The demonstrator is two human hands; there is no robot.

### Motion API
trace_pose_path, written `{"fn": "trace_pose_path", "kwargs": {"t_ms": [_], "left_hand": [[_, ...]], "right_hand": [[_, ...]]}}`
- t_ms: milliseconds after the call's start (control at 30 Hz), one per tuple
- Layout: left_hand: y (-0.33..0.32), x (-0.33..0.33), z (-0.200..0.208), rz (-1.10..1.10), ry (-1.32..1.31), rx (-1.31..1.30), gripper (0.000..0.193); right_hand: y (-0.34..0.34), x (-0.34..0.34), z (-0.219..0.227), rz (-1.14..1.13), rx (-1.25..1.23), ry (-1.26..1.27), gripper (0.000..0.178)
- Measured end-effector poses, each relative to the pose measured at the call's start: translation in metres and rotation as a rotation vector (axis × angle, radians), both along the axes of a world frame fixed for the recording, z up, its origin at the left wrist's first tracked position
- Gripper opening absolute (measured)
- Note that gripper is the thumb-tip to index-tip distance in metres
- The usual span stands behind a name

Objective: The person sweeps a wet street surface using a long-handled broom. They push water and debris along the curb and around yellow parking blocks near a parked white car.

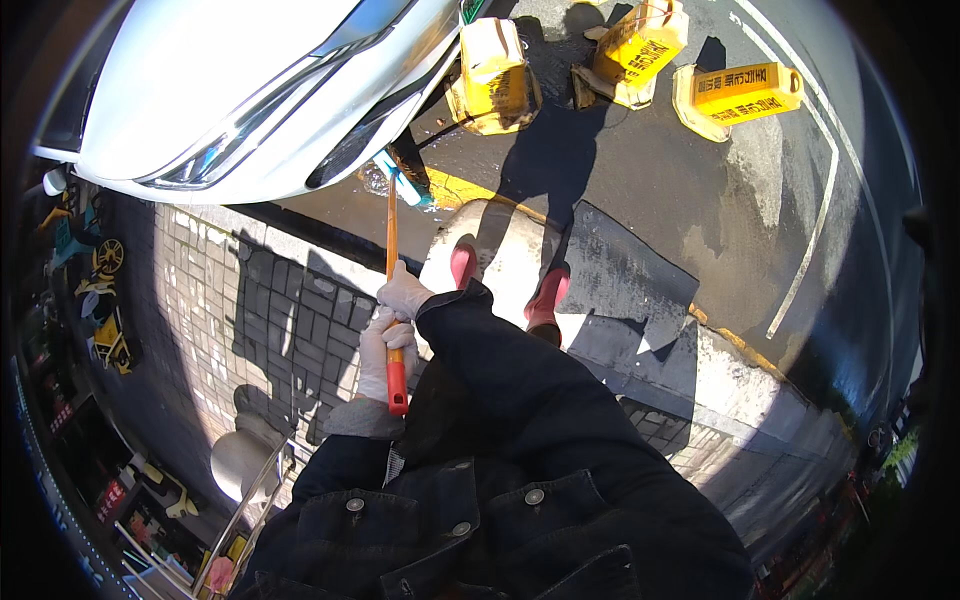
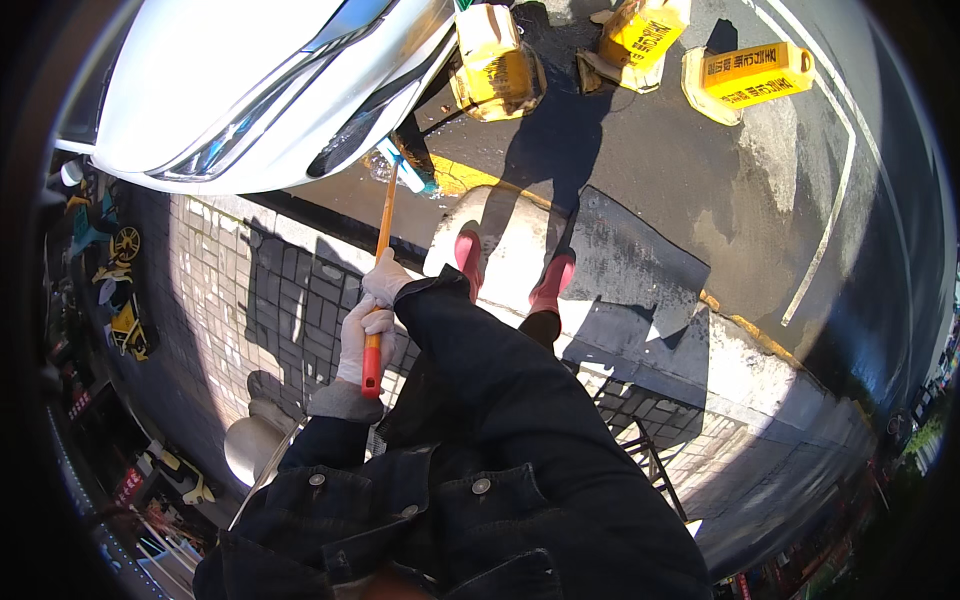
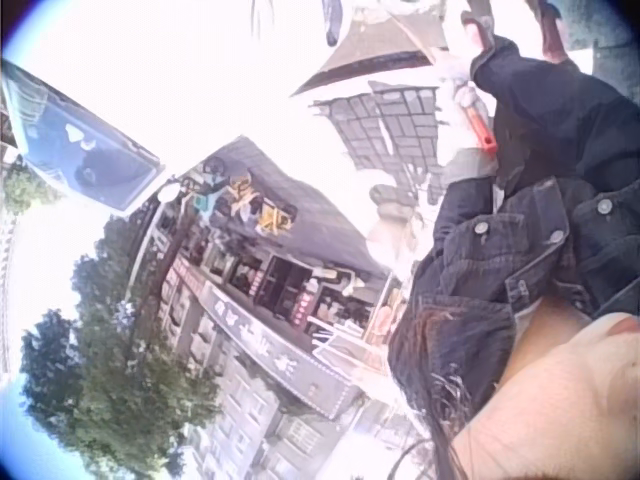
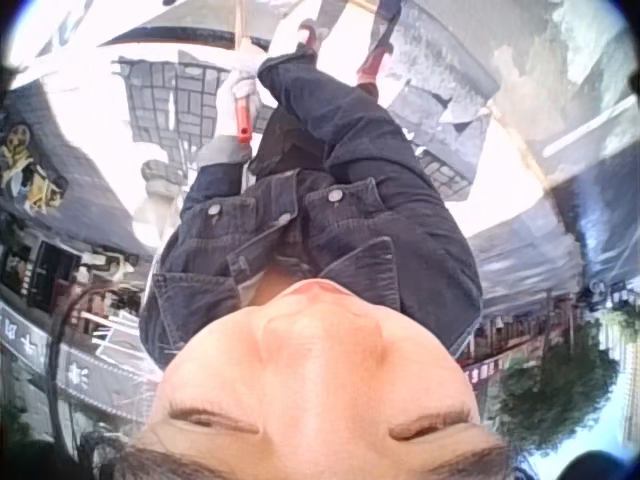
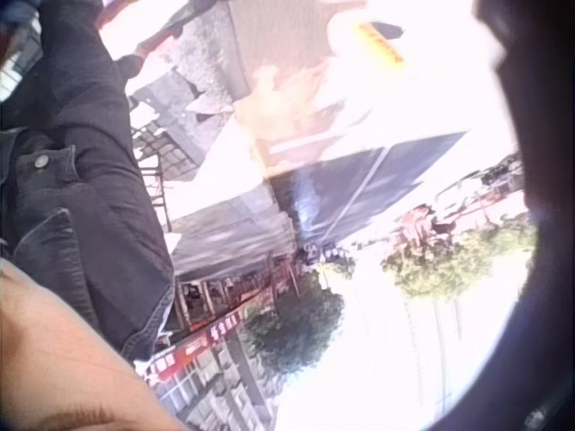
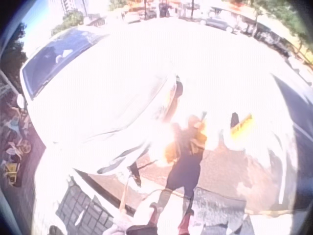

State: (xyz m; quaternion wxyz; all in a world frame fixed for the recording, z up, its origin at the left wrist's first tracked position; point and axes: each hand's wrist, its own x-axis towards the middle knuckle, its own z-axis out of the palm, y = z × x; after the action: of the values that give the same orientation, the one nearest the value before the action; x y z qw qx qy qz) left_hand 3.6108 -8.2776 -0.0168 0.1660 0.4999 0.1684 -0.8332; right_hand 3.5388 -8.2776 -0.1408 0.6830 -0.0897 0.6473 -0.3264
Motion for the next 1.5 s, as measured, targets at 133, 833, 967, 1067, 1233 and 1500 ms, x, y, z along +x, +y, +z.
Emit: {"fn": "trace_pose_path", "kwargs": {"t_ms": [133, 833, 967, 1067, 1233, 1500], "left_hand": [[0.053, -0.035, 0.032, -0.111, -0.125, -0.015, 0.007], [0.129, -0.176, -0.097, -0.579, 0.292, 0.307, 0.007], [0.026, -0.105, -0.097, -0.349, 0.247, 0.290, 0.014], [-0.053, -0.050, -0.072, -0.263, 0.270, 0.333, 0.018], [-0.089, 0.010, -0.011, -0.145, 0.074, 0.177, 0.016], [-0.032, 0.043, 0.014, -0.462, -0.152, -0.120, 0.013]], "right_hand": [[0.066, -0.029, 0.016, -0.134, -0.026, -0.142, 0.052], [0.239, -0.191, -0.069, -0.700, 0.160, 0.186, 0.027], [0.100, -0.137, -0.053, -0.105, 0.283, 0.381, 0.026], [0.001, -0.071, -0.072, 0.974, -0.192, 0.830, 0.034], [-0.073, 0.008, -0.023, 0.885, -0.295, 0.669, 0.023], [-0.003, 0.042, 0.028, -0.405, -0.012, -0.131, 0.040]]}}
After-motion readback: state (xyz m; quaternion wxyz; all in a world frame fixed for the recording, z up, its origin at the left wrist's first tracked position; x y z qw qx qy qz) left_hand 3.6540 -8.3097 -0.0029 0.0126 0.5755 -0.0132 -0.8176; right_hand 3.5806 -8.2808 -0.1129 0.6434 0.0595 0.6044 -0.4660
